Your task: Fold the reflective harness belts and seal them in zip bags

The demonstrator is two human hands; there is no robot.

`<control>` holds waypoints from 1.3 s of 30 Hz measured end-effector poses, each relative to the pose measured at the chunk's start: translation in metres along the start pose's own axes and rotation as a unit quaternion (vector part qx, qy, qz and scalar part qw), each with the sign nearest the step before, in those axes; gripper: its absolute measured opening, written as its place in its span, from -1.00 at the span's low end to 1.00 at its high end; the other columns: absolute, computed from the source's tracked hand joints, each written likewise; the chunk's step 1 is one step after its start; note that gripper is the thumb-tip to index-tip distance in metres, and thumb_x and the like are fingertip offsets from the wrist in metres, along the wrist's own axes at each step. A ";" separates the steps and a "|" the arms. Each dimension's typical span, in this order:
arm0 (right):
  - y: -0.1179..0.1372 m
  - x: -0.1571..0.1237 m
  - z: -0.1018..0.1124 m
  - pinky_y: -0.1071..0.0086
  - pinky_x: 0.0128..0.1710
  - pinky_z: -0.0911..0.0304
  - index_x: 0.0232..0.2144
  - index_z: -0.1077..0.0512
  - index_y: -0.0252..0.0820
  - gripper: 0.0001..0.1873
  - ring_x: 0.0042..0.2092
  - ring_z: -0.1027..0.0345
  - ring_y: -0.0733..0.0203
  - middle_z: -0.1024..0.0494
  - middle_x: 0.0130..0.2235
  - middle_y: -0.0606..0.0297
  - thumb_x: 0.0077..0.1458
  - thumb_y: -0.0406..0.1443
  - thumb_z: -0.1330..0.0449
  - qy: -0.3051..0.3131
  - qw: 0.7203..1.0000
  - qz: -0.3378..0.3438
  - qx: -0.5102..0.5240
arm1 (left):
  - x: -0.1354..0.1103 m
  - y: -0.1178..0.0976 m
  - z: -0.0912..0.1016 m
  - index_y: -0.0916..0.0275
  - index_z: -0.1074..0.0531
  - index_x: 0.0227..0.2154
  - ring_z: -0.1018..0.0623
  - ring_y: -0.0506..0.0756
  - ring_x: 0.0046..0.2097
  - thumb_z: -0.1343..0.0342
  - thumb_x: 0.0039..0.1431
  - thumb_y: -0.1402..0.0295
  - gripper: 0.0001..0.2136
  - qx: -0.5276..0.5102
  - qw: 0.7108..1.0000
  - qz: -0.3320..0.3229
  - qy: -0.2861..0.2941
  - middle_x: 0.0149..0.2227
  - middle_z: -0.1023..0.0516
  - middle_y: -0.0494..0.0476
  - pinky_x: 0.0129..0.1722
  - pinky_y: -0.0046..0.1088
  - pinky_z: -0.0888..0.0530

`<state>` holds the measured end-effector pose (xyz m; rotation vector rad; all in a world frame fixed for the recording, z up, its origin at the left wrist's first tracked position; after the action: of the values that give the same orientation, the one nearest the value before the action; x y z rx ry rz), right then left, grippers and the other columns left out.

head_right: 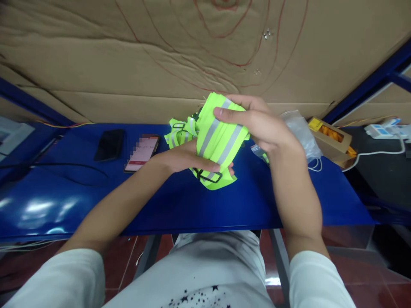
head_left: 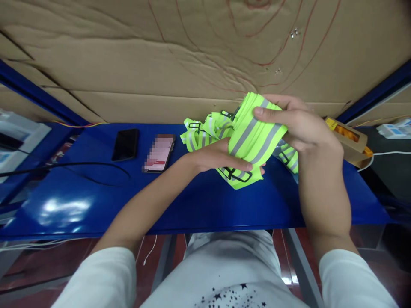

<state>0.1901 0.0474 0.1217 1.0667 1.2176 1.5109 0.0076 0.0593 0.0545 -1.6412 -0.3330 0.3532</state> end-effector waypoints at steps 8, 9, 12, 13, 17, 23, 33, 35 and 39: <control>-0.013 0.010 0.000 0.29 -0.22 -0.48 -0.03 -0.55 0.00 -0.59 -0.17 -0.54 0.13 -0.66 -0.12 0.32 0.12 -0.02 -0.40 -0.001 0.991 0.054 -0.121 | -0.002 -0.004 0.010 0.30 -0.62 -0.05 -0.68 0.18 -0.02 -0.29 0.27 0.16 -0.67 0.143 0.986 -0.071 -0.053 -0.08 -0.72 0.25 0.03 -0.34 -0.57; -0.013 0.010 0.000 0.29 -0.19 -0.47 -0.07 -0.55 0.00 -0.65 -0.15 -0.53 0.14 -0.66 -0.12 0.33 0.15 -0.02 -0.37 -0.017 0.984 0.078 -0.159 | -0.002 -0.004 0.012 0.30 -0.62 -0.06 -0.68 0.18 -0.04 -0.29 0.27 0.15 -0.67 0.156 0.983 -0.067 -0.069 -0.09 -0.73 0.24 -0.01 -0.35 -0.57; -0.014 0.010 -0.005 0.24 -0.08 -0.46 -0.14 -0.57 0.01 -0.67 -0.07 -0.52 0.11 -0.67 -0.10 0.34 0.25 0.05 -0.26 0.037 0.963 0.113 -0.243 | -0.002 -0.006 0.013 0.27 -0.63 -0.08 -0.69 0.18 -0.08 -0.28 0.26 0.12 -0.66 0.171 0.980 -0.053 -0.089 -0.11 -0.73 0.22 -0.08 -0.36 -0.58; -0.014 0.009 -0.007 0.22 -0.02 -0.45 -0.10 -0.57 0.03 -0.65 -0.02 -0.52 0.08 -0.67 -0.06 0.35 0.23 0.07 -0.27 0.065 0.956 0.119 -0.260 | -0.002 -0.007 0.013 0.26 -0.64 -0.09 -0.69 0.19 -0.08 -0.30 0.24 0.11 -0.66 0.166 0.981 -0.053 -0.090 -0.11 -0.73 0.22 -0.07 -0.35 -0.59; -0.012 0.005 -0.020 0.21 0.01 -0.44 0.06 -0.54 0.09 -0.48 0.04 -0.54 0.01 -0.65 0.05 0.37 0.08 0.05 -0.41 0.059 0.941 0.137 -0.303 | -0.006 -0.010 0.014 0.27 -0.62 -0.07 -0.67 0.28 0.05 -0.42 0.10 0.11 -0.58 0.104 0.991 -0.050 -0.068 -0.07 -0.72 0.27 0.03 -0.23 -0.60; -0.003 -0.001 -0.025 0.28 -0.24 -0.48 0.06 -0.55 0.07 -0.51 -0.27 -0.57 0.14 -0.69 -0.18 0.41 0.16 0.10 -0.35 0.024 0.958 0.117 -0.261 | -0.004 0.002 0.018 0.24 -0.60 -0.01 -0.64 0.42 0.11 -0.53 -0.19 -0.03 -0.31 -0.076 0.995 -0.034 0.064 -0.02 -0.69 0.40 0.05 -0.13 -0.59; 0.005 -0.008 0.011 0.22 -0.21 -0.52 -0.32 -0.66 -0.07 -0.64 -0.21 -0.60 0.06 -0.68 -0.29 0.30 0.12 0.06 -0.40 -0.025 0.997 0.044 -0.066 | 0.006 0.009 0.007 0.25 -0.64 -0.18 -0.67 0.15 -0.09 -0.28 0.26 0.10 -0.71 0.141 0.989 -0.033 -0.008 -0.18 -0.71 0.22 -0.04 -0.35 -0.56; 0.005 -0.008 0.012 0.18 -0.14 -0.53 -0.28 -0.67 -0.05 -0.64 -0.15 -0.61 0.02 -0.70 -0.25 0.30 0.13 0.08 -0.38 0.015 0.995 0.036 -0.095 | 0.005 0.010 0.018 0.22 -0.64 -0.17 -0.66 0.16 -0.02 -0.19 0.32 0.06 -0.68 0.219 0.975 -0.041 -0.011 -0.10 -0.71 0.20 0.04 -0.33 -0.55; 0.010 -0.010 0.011 0.05 0.08 -0.47 -0.14 -0.66 0.03 -0.65 -0.02 -0.58 -0.06 -0.70 -0.12 0.33 0.18 0.07 -0.34 -0.008 0.962 0.116 -0.248 | 0.000 0.010 0.046 0.18 -0.53 0.11 -0.54 0.27 0.21 -0.41 0.08 0.07 -0.44 0.277 0.960 -0.007 -0.030 0.14 -0.62 0.18 0.26 -0.18 -0.45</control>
<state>0.2019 0.0394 0.1326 0.8964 0.6575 1.8549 -0.0116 0.0999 0.0403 -1.0784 -0.2599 0.4399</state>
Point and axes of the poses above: each hand's wrist, its own x-axis towards the middle knuckle, its own z-axis out of the back of the hand, y = z × x, the point moved 2 cm from there along x, towards the middle knuckle
